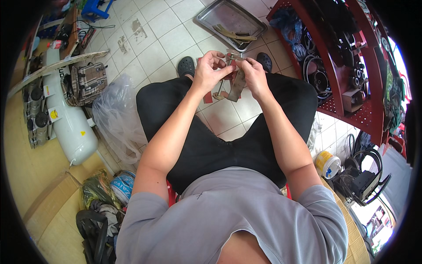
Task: The person sits on a low stool and assembles a metal mechanism using a screw, a nut, and a flat metal plate. They insert the screw through the plate, tighten the nut by hand, and then attach a white plastic component to the assembly.
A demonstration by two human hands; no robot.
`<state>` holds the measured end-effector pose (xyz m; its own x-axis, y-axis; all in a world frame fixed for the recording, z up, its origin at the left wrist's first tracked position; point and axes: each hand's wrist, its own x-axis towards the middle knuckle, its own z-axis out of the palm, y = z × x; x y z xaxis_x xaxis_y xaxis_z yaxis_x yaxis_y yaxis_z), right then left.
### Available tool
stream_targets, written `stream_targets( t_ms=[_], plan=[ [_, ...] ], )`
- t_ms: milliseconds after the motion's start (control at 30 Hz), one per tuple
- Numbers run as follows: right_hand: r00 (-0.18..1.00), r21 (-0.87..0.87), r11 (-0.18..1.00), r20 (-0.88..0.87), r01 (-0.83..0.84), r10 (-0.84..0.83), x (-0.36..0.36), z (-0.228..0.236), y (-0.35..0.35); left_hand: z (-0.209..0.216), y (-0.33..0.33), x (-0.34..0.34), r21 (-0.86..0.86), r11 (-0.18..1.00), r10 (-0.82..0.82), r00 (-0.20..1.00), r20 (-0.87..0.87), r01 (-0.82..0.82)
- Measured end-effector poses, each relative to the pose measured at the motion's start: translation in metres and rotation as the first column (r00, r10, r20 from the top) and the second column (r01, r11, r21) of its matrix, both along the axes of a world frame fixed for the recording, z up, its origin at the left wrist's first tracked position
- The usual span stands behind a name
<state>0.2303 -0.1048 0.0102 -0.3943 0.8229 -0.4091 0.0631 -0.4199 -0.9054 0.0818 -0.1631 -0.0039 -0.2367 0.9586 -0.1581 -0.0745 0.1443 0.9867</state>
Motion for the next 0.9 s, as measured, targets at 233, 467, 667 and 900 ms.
stream_targets(
  t_ms=[233,467,667,900],
  plan=[
    [1.000,-0.009,1.000,-0.002,-0.009,0.009,0.000,-0.007,0.001,-0.007,0.001,0.001,0.084,0.997,-0.006,0.999,0.039,0.003],
    [0.998,0.027,1.000,0.056,-0.006,0.005,0.002,-0.009,0.003,0.002,0.000,0.002,-0.001,1.000,-0.012,0.998,0.057,0.012],
    [0.997,0.024,0.999,0.070,-0.024,0.023,0.002,-0.012,0.003,0.003,0.001,0.005,0.063,0.998,-0.024,0.982,0.189,0.012],
    [0.995,0.049,0.998,0.097,-0.035,0.030,0.003,-0.013,0.003,0.006,0.001,0.002,-0.012,1.000,-0.024,0.980,0.196,0.027]
  ],
)
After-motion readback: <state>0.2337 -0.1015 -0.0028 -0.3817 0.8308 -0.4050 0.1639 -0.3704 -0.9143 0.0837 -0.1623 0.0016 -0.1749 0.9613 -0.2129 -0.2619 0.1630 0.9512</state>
